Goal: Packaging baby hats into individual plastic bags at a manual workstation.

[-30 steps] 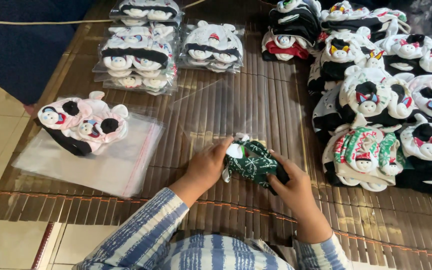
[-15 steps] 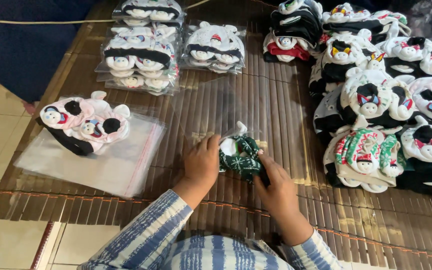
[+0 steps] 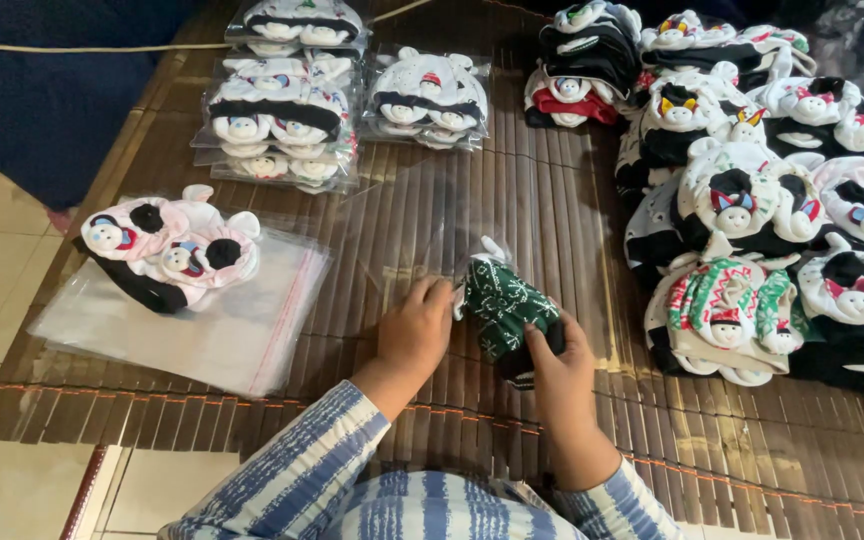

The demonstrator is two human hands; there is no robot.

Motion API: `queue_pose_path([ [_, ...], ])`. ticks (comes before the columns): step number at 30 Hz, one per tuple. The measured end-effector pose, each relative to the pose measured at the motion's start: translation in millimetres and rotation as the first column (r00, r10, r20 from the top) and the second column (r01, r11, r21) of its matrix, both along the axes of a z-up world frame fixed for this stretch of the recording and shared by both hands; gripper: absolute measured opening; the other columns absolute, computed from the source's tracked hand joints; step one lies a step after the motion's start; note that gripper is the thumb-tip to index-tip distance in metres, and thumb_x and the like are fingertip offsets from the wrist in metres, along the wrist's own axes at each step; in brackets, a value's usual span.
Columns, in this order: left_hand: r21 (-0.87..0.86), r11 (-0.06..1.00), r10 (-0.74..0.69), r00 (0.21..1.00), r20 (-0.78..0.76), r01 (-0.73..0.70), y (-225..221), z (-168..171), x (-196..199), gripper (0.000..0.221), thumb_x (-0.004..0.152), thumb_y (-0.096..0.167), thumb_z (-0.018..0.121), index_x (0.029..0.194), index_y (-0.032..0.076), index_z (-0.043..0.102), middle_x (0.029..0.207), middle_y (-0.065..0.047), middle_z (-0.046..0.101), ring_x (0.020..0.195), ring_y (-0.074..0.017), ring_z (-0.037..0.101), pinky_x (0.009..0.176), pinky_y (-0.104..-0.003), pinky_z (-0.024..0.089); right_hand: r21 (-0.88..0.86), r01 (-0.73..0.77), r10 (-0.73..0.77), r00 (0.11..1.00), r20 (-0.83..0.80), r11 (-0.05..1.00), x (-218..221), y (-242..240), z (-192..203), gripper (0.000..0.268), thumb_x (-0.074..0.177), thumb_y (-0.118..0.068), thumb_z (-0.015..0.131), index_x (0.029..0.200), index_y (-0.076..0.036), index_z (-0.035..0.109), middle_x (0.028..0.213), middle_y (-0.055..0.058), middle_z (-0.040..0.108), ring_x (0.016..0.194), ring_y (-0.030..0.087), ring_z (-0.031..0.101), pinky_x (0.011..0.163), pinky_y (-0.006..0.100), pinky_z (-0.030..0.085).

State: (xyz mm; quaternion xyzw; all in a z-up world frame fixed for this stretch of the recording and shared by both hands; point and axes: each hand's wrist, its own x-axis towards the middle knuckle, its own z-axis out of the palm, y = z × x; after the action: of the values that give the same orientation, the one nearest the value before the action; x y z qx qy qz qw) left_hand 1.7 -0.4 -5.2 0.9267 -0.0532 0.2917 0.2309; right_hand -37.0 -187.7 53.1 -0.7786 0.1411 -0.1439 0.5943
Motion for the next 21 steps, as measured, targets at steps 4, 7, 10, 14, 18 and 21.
queue_pose_path([
  [4, 0.045, 0.999, -0.011, 0.999, 0.039, 0.009, 0, -6, 2, 0.013, 0.092, 0.028, 0.063, 0.105, 0.024, 0.062, 0.111, -0.005, 0.069, 0.063, -0.0357, 0.073, 0.053, -0.045, 0.062, 0.169, 0.015, -0.018, 1.0, 0.017, 0.985, 5, -1, -22, 0.04, 0.088, -0.011, 0.079, 0.127, -0.007, 0.07, 0.098, 0.012, 0.071, 0.086, 0.017, 0.064, 0.075, 0.036, 0.059],
  [7, 0.089, 0.996, -0.007, 0.996, 0.088, -0.001, -3, -3, 1, 0.016, 0.092, 0.027, 0.063, 0.108, 0.024, 0.063, 0.111, -0.006, 0.068, 0.06, -0.0338, 0.073, 0.05, -0.042, 0.061, -0.166, -0.074, 0.085, 0.994, 0.062, 0.983, -2, 5, -16, 0.052, 0.087, -0.013, 0.08, 0.136, -0.011, 0.064, 0.114, 0.016, 0.07, 0.104, 0.028, 0.064, 0.088, 0.045, 0.056],
  [10, 0.159, 0.984, 0.046, 0.98, 0.195, -0.078, -4, 10, 2, 0.014, 0.091, 0.022, 0.065, 0.105, 0.022, 0.064, 0.108, -0.005, 0.069, 0.054, -0.0292, 0.071, 0.048, -0.038, 0.06, -0.587, -0.115, 0.269, 0.946, 0.182, 0.802, -7, 13, -15, 0.063, 0.082, -0.013, 0.081, 0.141, -0.015, 0.061, 0.125, 0.015, 0.07, 0.113, 0.035, 0.068, 0.091, 0.047, 0.057],
  [14, 0.281, 0.932, 0.106, 0.914, 0.392, -0.228, -3, 25, 5, 0.011, 0.092, 0.021, 0.065, 0.102, 0.021, 0.067, 0.097, -0.001, 0.072, 0.059, -0.0201, 0.071, 0.047, -0.029, 0.057, -0.75, -0.042, 0.474, 0.798, 0.372, 0.66, -8, 16, -26, 0.071, 0.073, -0.01, 0.083, 0.141, -0.014, 0.062, 0.132, 0.008, 0.068, 0.116, 0.025, 0.069, 0.093, 0.036, 0.059],
  [18, 0.294, 0.935, 0.056, 0.904, 0.424, -0.196, -12, 41, -7, 0.021, 0.089, 0.017, 0.066, 0.11, 0.018, 0.071, 0.094, -0.004, 0.075, 0.067, -0.0194, 0.072, 0.047, -0.029, 0.056, -0.759, 0.001, 0.454, 0.801, 0.39, 0.651, -3, 13, -33, 0.072, 0.075, -0.009, 0.081, 0.144, -0.012, 0.06, 0.134, 0.009, 0.067, 0.116, 0.026, 0.069, 0.092, 0.036, 0.059],
  [21, 0.333, 0.923, 0.015, 0.885, 0.465, -0.191, -20, 45, -16, 0.026, 0.091, 0.018, 0.064, 0.116, 0.021, 0.071, 0.1, -0.007, 0.075, 0.073, -0.0232, 0.072, 0.05, -0.029, 0.057, -0.76, 0.075, 0.4, 0.815, 0.42, 0.646, -1, 9, -41, 0.075, 0.073, -0.01, 0.083, 0.145, -0.01, 0.059, 0.135, 0.012, 0.067, 0.113, 0.028, 0.069, 0.088, 0.038, 0.06],
])
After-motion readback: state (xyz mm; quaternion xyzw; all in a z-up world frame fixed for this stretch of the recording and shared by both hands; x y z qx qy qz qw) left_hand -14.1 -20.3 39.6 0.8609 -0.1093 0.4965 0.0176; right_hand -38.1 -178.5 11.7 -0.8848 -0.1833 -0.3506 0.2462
